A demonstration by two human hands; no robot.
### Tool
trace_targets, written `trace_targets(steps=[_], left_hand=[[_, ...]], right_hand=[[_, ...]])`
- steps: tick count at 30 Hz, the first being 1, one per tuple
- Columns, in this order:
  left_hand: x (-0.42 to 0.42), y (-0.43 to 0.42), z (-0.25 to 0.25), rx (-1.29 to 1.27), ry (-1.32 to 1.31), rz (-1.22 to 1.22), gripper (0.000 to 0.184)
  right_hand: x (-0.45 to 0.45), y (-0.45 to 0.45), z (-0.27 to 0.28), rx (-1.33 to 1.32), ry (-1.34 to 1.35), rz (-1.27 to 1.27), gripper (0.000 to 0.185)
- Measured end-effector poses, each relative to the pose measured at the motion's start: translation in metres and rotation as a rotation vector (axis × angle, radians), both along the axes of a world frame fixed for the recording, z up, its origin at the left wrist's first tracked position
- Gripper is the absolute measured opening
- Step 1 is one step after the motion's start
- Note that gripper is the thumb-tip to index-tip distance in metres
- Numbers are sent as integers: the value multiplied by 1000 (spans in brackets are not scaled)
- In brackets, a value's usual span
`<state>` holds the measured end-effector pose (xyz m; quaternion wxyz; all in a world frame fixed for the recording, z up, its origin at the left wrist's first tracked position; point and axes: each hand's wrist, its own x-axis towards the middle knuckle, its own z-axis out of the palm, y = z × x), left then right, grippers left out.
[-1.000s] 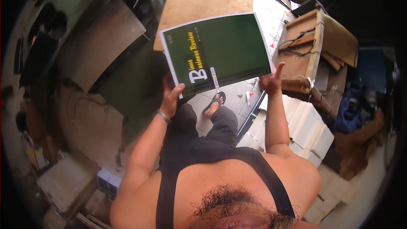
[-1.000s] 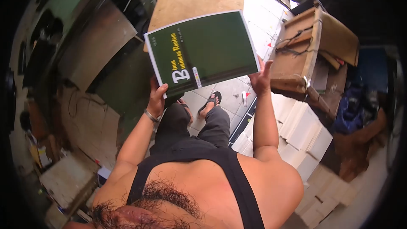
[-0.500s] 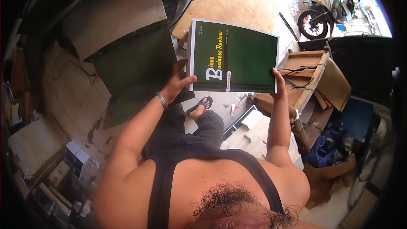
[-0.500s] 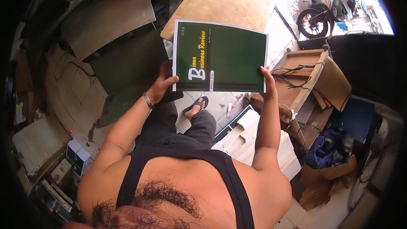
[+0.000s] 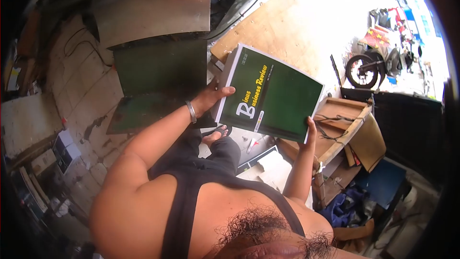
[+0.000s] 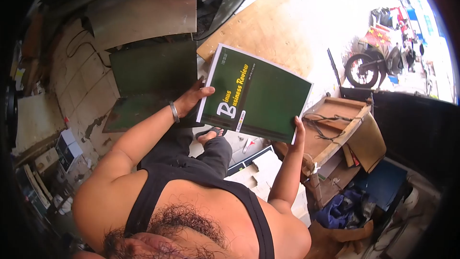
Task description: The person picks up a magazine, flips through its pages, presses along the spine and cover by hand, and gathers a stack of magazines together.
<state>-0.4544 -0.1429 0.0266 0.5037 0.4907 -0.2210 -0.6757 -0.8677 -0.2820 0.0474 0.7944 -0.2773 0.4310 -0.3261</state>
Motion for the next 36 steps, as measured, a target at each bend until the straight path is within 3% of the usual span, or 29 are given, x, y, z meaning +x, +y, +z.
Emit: trace_targets(steps=[1,4,6,9,14,20,24,25,28,31,34,35,36], left_hand=[[0,0,-5,81,-38,-23,87],[-3,-2,-23,-20,-188,-3,95],[-4,3,-2,75,-273,36,103],[2,9,46,53,-150,26,111],[-9,11,44,142,185,105,100],[6,61,97,91,161,340,90],[12,117,111,43,236,471,84],[19,144,153,106,239,523,86],[7,193,131,95,214,805,83],[-10,259,175,141,246,1103,80],[-57,310,155,196,287,1424,77],[-73,330,151,31,241,1476,90],[-73,301,150,208,273,1572,93]], right_hand=[[0,1,1,-2,2,-24,44],[8,4,3,-24,12,-69,45],[5,2,0,-15,45,-81,48],[6,3,5,-56,6,-41,48],[33,30,59,-97,255,-79,55],[58,44,95,-144,254,66,57],[101,37,110,-150,196,262,57],[115,33,116,-150,178,327,57],[168,24,127,-136,110,578,58],[231,34,132,-80,48,864,59],[298,55,128,7,23,1157,59],[327,48,126,55,42,1243,61],[355,38,123,100,61,1333,63]])
